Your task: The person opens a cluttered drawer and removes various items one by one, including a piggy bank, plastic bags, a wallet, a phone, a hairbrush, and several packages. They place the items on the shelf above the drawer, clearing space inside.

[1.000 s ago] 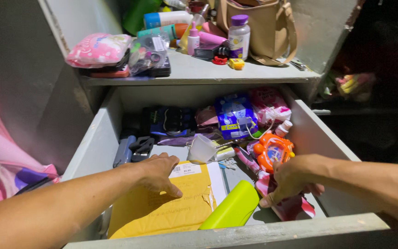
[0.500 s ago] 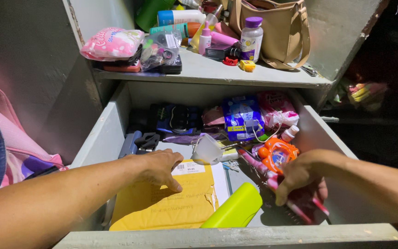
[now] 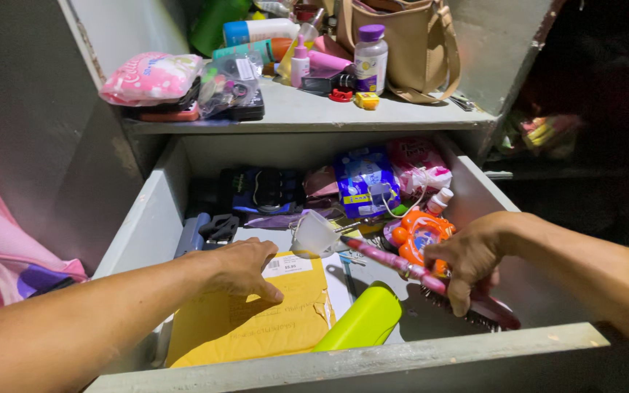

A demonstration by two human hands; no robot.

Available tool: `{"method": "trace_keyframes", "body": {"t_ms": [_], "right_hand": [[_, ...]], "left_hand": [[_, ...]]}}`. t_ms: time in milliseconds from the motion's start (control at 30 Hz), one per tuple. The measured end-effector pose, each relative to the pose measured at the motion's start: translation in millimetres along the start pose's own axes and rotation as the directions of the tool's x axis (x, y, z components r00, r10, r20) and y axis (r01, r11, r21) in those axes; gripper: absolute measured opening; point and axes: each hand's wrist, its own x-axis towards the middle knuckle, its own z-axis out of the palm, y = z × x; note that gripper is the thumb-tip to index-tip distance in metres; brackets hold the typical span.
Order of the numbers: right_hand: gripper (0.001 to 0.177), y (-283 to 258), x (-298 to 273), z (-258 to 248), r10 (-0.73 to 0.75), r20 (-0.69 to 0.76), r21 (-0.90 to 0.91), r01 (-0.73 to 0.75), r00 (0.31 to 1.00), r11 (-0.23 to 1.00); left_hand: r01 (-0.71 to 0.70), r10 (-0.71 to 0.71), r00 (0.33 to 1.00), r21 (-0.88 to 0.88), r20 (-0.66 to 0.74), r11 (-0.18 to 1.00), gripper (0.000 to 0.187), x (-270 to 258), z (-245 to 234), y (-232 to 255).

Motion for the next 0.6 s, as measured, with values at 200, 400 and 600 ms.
{"method": "trace_keyframes", "body": {"t_ms": [200,400,600], "right_hand": [[0.114,-15.5,0.2,6.3,0.012,-0.018,-0.187,-0.015,1.0,0.982],[0.121,-30.6,0.3,7.7,0.001,-0.039,-0.402,-0.017,0.999,0.916],[0.125,-29.2,0.1,10.9,0.024,-0.054,-0.377,-0.043,0.998,0.925]], "left_hand": [[-0.216,0.228,0.923,0.072,-0.31,0.974,0.063,30.3,-13.2,2.2],[-0.342,0.376,0.841,0.156,-0.39,0.927,0.037,49.2,-37.1,73.4],[-0.237,0.316,0.888,0.259,-0.333,0.937,0.022,102.3,-13.1,107.6]]}}
